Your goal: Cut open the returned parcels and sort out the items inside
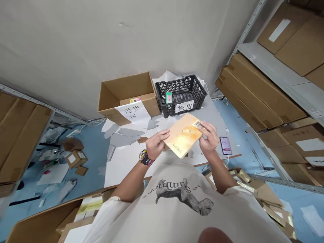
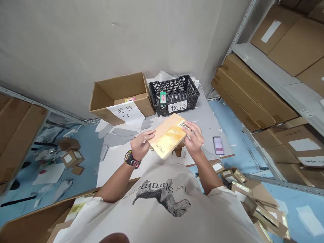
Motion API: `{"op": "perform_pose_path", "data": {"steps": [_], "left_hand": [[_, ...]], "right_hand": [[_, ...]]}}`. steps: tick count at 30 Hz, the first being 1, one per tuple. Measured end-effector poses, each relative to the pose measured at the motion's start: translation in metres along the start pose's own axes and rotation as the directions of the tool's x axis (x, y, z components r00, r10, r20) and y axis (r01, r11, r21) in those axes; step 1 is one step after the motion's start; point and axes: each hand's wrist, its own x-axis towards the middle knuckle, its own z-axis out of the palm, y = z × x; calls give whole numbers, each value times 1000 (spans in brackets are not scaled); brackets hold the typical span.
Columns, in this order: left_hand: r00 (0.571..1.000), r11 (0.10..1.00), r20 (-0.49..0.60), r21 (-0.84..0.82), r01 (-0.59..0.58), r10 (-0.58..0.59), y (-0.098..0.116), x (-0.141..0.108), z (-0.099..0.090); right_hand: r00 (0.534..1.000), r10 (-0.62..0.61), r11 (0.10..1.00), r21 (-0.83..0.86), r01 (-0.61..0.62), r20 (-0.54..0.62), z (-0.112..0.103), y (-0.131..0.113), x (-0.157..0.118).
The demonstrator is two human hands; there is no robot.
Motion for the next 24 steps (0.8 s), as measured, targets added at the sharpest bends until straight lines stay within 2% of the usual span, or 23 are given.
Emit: {"op": "perform_pose_path", "data": {"steps": [2, 3, 5, 6, 7, 8, 9, 11, 13, 14, 16, 18, 21, 24], "left_hand": [[991, 991, 0, -30, 134, -134, 1, 0, 5], [974, 972, 20, -68, 225, -224, 0, 0, 6], [912, 899, 102, -154, 410, -398, -4, -1, 6], [879, 861, 147, -183, 475, -454, -6, -3, 4], [858, 837, 177, -197, 511, -482, -9, -5, 1], [854, 835, 188, -192, 516, -485, -11, -7, -3], [867, 853, 179, -172, 493, -465, -13, -10, -7], [920, 919, 124, -97, 383, -371, -17, -17, -16], [963, 965, 55, -6, 263, -262, -19, -22, -23], [974, 973, 26, 35, 226, -227, -21, -24, -26], [977, 973, -9, 87, 214, -214, -24, -28, -29], [967, 961, 4, 118, 252, -254, -28, -31, -30], [933, 930, 37, 106, 353, -358, -36, -33, -30], [884, 882, 27, -67, 467, -466, -55, -21, -37]], "right_hand": [[983, 182, 979, 88, -185, 35, 6, 1, 2], [952, 289, 944, 132, -301, 101, 9, 4, 2], [838, 462, 831, 189, -523, 290, 15, 10, -2], [776, 508, 773, 200, -603, 374, 17, 12, -6], [731, 533, 730, 204, -652, 427, 19, 13, -10], [718, 540, 715, 211, -667, 438, 20, 13, -14], [739, 531, 729, 221, -648, 415, 21, 11, -19], [840, 448, 821, 233, -522, 305, 22, 4, -25], [939, 287, 922, 211, -324, 187, 24, -4, -28], [969, 197, 955, 193, -224, 147, 27, -7, -29], [994, 46, 986, 158, -61, 100, 34, -13, -29], [996, -41, 991, 127, 30, 85, 44, -17, -29], [994, -59, 995, 88, 50, 96, 58, -22, -28], [991, -5, 994, 107, -9, 130, 67, -25, -25]]}}
